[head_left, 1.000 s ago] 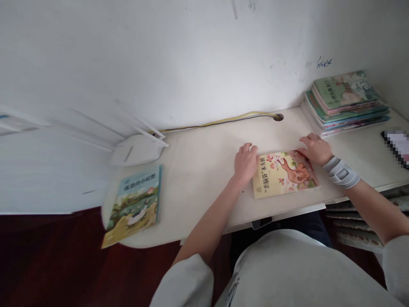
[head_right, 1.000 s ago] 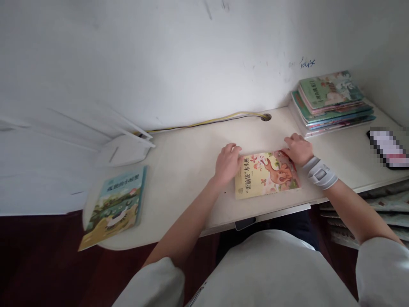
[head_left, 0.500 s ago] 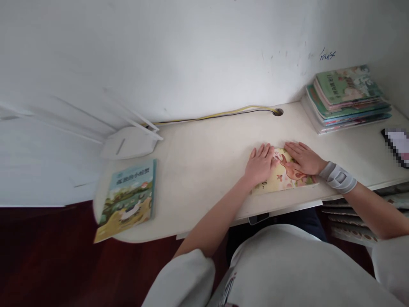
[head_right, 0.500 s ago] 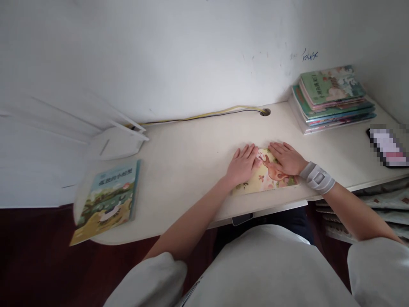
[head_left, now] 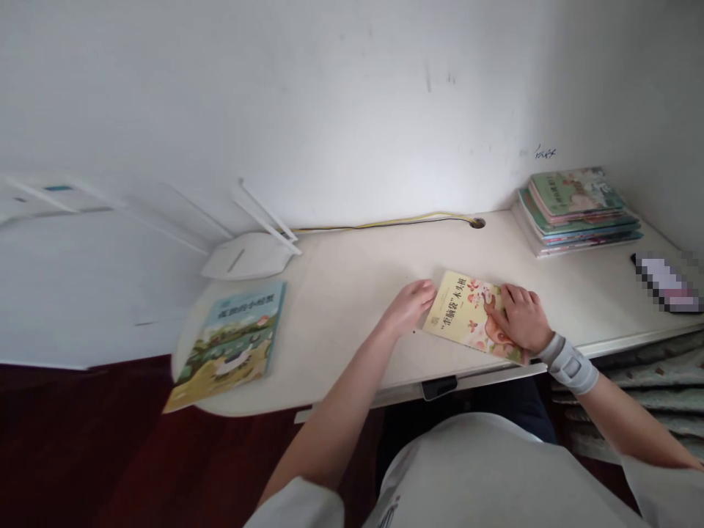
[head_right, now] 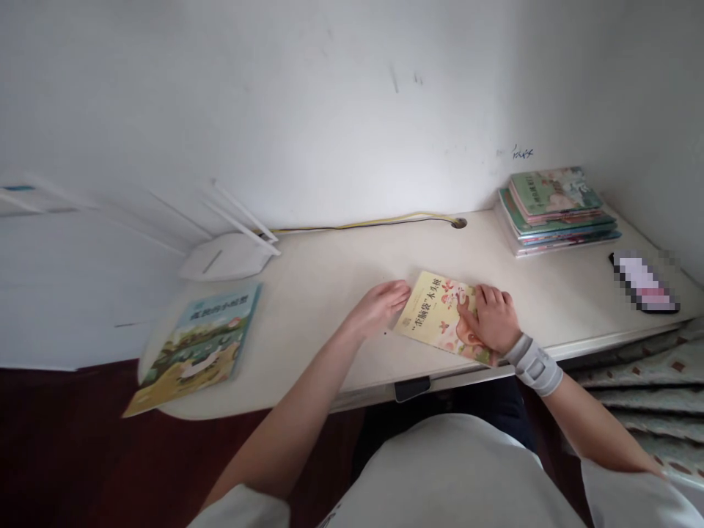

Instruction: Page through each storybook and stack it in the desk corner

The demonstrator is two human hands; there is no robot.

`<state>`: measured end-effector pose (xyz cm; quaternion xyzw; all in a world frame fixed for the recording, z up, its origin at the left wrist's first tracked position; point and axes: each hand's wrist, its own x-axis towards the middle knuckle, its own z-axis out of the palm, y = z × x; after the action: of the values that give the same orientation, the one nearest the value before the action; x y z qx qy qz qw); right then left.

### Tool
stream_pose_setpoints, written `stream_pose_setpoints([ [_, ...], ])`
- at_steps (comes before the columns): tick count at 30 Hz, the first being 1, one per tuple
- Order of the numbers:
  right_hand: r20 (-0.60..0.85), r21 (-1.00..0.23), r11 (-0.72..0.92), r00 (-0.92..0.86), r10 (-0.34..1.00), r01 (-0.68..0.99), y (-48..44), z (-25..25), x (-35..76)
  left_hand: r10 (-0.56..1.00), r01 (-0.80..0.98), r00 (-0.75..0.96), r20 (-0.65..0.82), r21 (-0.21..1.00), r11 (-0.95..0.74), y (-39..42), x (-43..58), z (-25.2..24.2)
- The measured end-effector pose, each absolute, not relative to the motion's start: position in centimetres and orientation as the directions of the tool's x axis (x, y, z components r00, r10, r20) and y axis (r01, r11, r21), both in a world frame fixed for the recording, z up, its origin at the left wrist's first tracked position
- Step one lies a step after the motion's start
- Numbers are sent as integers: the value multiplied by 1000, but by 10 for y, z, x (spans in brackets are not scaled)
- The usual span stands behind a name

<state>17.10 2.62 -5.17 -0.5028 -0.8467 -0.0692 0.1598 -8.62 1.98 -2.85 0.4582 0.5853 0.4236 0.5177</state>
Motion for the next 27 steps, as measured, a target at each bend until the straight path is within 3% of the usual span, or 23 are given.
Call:
stream_pose_setpoints([
  [3,371,-51,465,-416,830,884,23,-55,170,922,-143,46,-384,911,386,32,-92,-15],
  [9,385,-60,443,-389,837,894,24,-58,169,863,3,67,-501,865,502,65,-88,-6],
  [14,350,-47,430,-388,852,902,27,-52,173,898,104,56,-436,897,429,74,-79,-7],
  [18,221,20,440,-433,874,898,35,-42,173,932,103,36,-362,929,356,67,-69,-6],
  [22,184,62,445,-449,874,893,43,-39,169,947,105,-55,-316,941,320,58,-57,-11],
  [24,181,20,450,-445,877,893,48,-37,169,950,118,-131,-283,947,298,54,-50,-10],
  [27,154,-169,427,-404,902,888,58,-29,175,978,168,-172,-118,975,148,50,-42,0],
])
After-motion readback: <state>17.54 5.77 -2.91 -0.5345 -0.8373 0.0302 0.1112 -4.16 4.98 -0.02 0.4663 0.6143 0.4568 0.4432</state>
